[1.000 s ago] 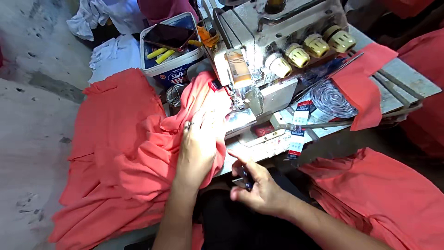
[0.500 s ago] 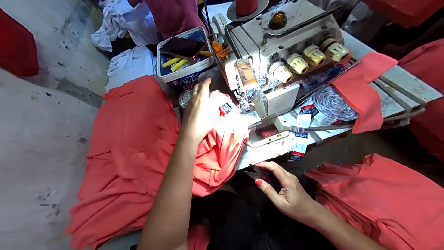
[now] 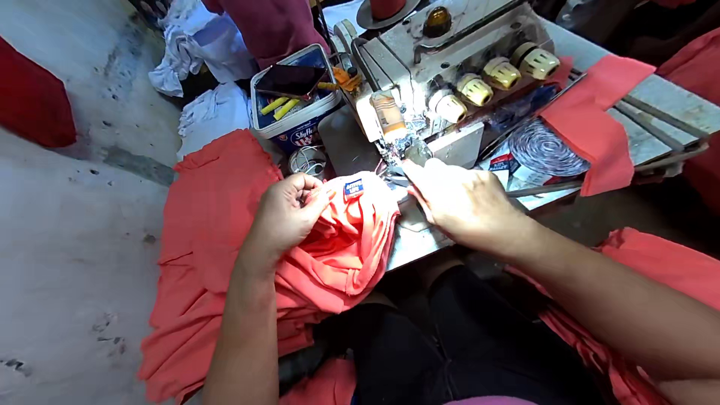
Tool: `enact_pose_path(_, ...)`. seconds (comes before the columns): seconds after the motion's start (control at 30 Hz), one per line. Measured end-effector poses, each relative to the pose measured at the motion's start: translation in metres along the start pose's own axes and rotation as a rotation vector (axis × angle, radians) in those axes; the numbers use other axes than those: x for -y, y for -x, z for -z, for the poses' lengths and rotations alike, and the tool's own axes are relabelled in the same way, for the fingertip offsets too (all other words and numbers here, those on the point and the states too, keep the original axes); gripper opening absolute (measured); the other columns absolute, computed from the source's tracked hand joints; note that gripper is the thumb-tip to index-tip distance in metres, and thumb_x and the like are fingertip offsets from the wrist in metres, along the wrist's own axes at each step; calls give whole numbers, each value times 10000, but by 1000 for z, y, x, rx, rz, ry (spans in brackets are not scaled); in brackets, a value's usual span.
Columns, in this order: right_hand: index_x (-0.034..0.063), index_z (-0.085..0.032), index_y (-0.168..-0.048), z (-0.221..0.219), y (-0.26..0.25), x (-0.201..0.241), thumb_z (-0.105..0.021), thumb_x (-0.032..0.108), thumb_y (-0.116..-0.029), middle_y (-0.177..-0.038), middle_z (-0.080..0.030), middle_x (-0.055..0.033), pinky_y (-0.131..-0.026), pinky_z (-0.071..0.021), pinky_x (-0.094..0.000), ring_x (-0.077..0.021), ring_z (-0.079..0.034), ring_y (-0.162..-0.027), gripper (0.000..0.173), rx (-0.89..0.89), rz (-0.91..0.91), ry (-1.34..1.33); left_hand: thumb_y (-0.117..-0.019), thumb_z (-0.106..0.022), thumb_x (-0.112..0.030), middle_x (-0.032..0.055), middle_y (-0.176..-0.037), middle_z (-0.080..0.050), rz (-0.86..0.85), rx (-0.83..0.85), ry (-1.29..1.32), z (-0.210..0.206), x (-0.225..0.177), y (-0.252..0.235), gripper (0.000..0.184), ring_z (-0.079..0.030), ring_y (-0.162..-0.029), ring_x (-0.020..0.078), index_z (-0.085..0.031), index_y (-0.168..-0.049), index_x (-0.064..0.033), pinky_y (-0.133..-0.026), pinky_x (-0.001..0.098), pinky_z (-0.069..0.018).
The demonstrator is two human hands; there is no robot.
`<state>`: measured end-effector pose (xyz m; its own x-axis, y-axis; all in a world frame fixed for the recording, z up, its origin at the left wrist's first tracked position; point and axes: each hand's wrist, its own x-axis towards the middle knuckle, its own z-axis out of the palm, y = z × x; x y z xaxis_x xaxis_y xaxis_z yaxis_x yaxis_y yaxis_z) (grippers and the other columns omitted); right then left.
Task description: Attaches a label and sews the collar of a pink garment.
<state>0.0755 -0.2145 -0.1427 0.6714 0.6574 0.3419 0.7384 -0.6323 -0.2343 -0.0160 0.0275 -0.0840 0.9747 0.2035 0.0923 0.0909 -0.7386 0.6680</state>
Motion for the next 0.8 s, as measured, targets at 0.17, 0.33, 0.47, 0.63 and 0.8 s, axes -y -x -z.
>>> enact_pose_path(0.17, 11, -618, -1344, -2, -18, 16, -628, -19, -921, -996, -639, -244, -542, -487, -476, -417, -659, -781, 424, 54, 47, 141, -976, -678, -113, -81, -568, -519, -61, -66, 35, -10, 5, -4, 48, -427, -463, -44, -677, -936, -89, -460, 125, -364)
enact_pose_path(0.33, 59, -670, -1266, -10, -22, 14, -621, 48, -946, -983, -655, -225, -551, -484, -467, -406, -669, -811, 324, 25, 113, 124, -952, -695, -108, -58, -735, -634, -122, -136, -28, -13, 0, 3, 30, -516, -560, -54, -697, -962, -80, -527, 118, -426)
enact_pose_path(0.47, 71, -685, -1281, -12, -17, 8, -535, 75, -985, -949, -666, -187, -507, -469, -450, -361, -667, -729, 331, -95, 116, -13, -965, -680, -56, -70, -636, -592, -34, -86, 159, -16, -5, 7, 70, -547, -489, -37, -654, -1030, -66, -471, 127, -490)
enact_pose_path(0.63, 94, -681, -1204, 6, -4, 23, -481, 256, -1026, -887, -671, -53, -546, -485, -401, -204, -654, -694, 313, -90, 103, -374, -1061, -509, -63, -39, -693, -672, 91, 19, 388, -20, -11, 9, 48, -667, -558, 31, -553, -1081, -61, -526, 189, -574)
enact_pose_path(0.8, 76, -688, -1197, 6, 1, 33, -512, 209, -1008, -918, -702, -60, -498, -471, -384, -204, -663, -658, 291, -90, 174, -335, -1079, -432, -45, -19, -760, -637, 50, 38, 435, -29, -10, 12, 67, -693, -634, 61, -496, -1089, -62, -604, 250, -624)
